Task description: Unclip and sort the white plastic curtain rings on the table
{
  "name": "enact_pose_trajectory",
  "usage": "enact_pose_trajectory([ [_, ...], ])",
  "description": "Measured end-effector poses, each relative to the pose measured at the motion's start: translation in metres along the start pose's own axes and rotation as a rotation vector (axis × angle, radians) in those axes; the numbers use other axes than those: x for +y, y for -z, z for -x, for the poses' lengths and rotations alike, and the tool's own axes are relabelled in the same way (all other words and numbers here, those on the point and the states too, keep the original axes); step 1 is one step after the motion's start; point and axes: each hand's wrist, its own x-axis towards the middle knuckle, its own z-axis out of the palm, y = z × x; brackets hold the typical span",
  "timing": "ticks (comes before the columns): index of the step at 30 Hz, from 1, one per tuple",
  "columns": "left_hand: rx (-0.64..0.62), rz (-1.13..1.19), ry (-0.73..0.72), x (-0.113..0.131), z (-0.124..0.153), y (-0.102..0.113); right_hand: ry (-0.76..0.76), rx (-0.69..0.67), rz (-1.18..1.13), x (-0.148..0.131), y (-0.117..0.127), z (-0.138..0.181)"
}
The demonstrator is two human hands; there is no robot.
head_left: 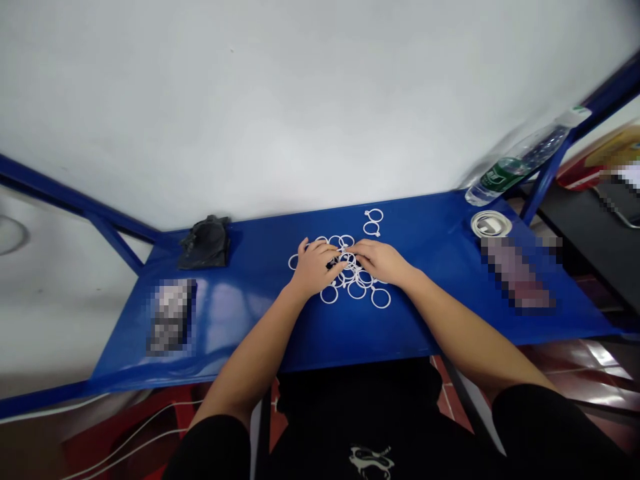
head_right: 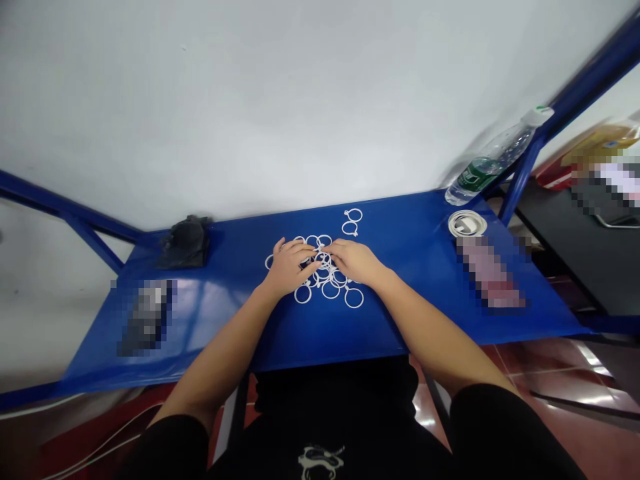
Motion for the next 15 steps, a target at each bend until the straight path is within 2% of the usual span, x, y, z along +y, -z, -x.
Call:
enact_pose_trajectory([
  [6,0.002,-0.016,-0.01,0.0031,0.0006,0.0015,-0.051,0.046,-0.051,-0.0034,0.0045,-0.0002],
  [12,0.103,0.001,-0.061,0.0049,0.0007,0.0052,-0.109,0.168,-0.095,-0.0052,0.003,-0.0019],
  [15,0.137,0.055,-0.136,0.0045,0.0001,0.0063,-0.105,0.167,-0.113,-0.0059,0.0015,-0.0027],
])
